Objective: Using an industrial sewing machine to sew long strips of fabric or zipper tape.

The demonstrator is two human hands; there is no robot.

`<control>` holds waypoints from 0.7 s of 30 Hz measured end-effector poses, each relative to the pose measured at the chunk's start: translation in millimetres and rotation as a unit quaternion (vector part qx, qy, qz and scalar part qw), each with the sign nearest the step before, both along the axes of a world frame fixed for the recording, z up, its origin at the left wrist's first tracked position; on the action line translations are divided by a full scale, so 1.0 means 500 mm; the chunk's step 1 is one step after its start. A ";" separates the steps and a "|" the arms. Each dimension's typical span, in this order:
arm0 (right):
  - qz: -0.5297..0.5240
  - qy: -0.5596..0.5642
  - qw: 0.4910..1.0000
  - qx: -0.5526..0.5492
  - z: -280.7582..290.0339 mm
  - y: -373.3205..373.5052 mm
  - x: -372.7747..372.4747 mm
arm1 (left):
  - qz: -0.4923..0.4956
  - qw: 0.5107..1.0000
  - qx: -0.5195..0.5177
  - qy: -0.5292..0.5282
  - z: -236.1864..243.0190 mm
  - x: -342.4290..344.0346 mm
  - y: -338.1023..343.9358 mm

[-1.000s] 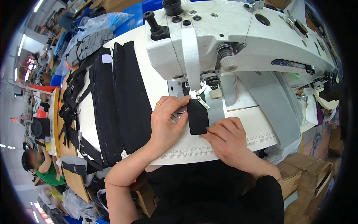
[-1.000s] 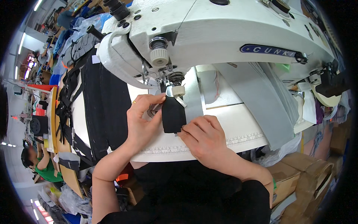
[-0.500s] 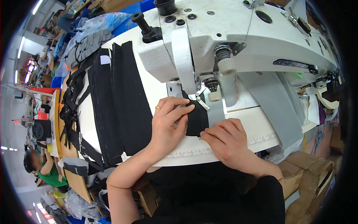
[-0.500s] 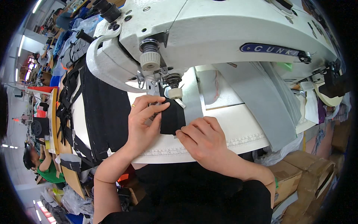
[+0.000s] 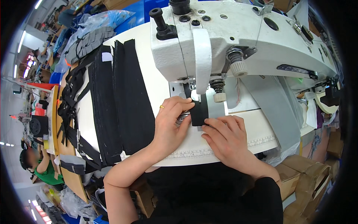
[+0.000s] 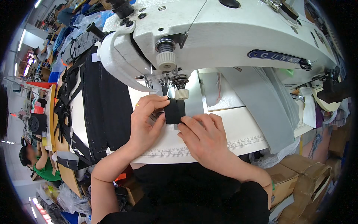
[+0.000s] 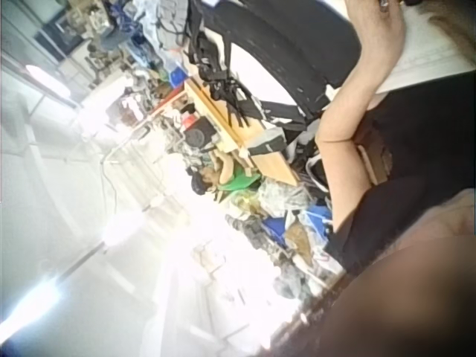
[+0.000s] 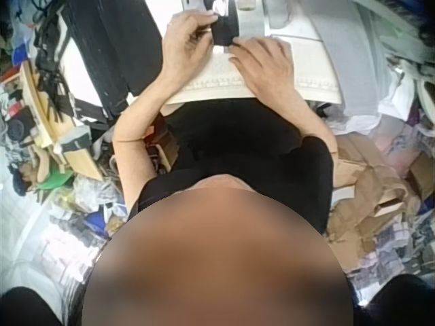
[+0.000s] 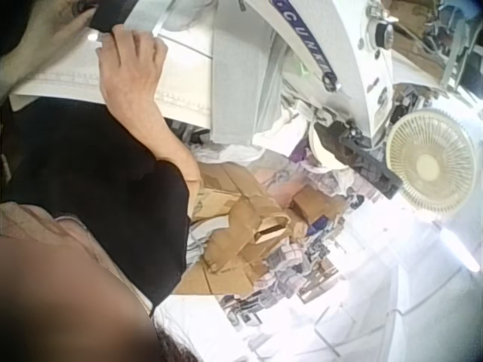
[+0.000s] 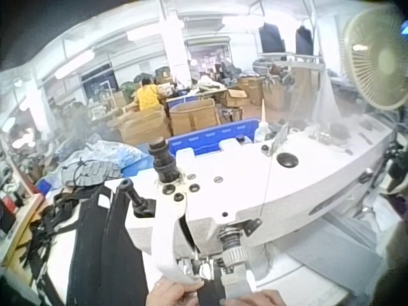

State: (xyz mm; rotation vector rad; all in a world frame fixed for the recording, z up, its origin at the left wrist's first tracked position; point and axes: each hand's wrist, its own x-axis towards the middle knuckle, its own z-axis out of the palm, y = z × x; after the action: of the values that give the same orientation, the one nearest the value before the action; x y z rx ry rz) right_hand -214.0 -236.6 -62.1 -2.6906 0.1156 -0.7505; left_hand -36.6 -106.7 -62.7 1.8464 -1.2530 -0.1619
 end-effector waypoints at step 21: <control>-0.026 0.032 0.999 0.001 0.004 -0.001 0.006 | 0.017 0.998 -0.003 0.056 0.002 -0.012 -0.005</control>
State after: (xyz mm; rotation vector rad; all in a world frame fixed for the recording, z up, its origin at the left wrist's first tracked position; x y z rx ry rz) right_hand -211.1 -236.9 -60.3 -2.7201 0.2012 -0.6793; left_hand -42.6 -109.4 -62.0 1.8271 -1.1428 -0.2380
